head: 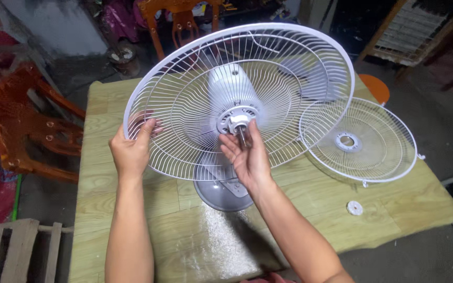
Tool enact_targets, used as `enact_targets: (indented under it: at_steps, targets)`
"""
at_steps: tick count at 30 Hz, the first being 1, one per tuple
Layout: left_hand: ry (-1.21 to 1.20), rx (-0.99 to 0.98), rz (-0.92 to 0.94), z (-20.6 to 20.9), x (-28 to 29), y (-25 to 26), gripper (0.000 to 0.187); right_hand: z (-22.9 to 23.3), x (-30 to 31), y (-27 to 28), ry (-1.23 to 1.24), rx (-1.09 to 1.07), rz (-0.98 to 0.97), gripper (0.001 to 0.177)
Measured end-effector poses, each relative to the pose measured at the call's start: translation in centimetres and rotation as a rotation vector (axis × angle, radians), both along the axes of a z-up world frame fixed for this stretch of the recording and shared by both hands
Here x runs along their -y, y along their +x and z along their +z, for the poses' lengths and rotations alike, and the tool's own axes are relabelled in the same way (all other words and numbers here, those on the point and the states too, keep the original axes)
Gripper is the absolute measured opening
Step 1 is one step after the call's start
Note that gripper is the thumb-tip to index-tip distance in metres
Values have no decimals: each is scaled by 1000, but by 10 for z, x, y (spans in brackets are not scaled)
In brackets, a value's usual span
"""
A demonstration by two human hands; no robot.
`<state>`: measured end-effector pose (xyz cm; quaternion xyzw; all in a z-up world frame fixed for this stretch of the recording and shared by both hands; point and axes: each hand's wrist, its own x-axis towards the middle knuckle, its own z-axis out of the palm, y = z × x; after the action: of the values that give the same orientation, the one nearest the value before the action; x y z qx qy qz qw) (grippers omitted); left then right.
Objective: The person disassembles a white table fan by removing the front grille, unscrewing the central nut to detach the fan blades, and then removing the rear grille. The components are placed on the table.
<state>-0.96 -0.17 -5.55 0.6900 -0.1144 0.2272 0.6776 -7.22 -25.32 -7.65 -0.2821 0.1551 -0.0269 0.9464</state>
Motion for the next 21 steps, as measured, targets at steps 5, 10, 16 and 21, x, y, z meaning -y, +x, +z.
enact_targets:
  at_steps: [5,10,16,21]
  targets:
    - [-28,33,-92,2,1,4,25,10,-16,14,-170,-67,-197,58]
    - [10,46,-101,6,-2,1,23,17,-31,25,-292,-174,-399,66]
    - [271,140,30,17,-1,-9,20,11,-33,30,-327,-109,-526,56]
    - [230,130,-22,24,1,-11,18,7,-37,30,-347,-90,-587,53]
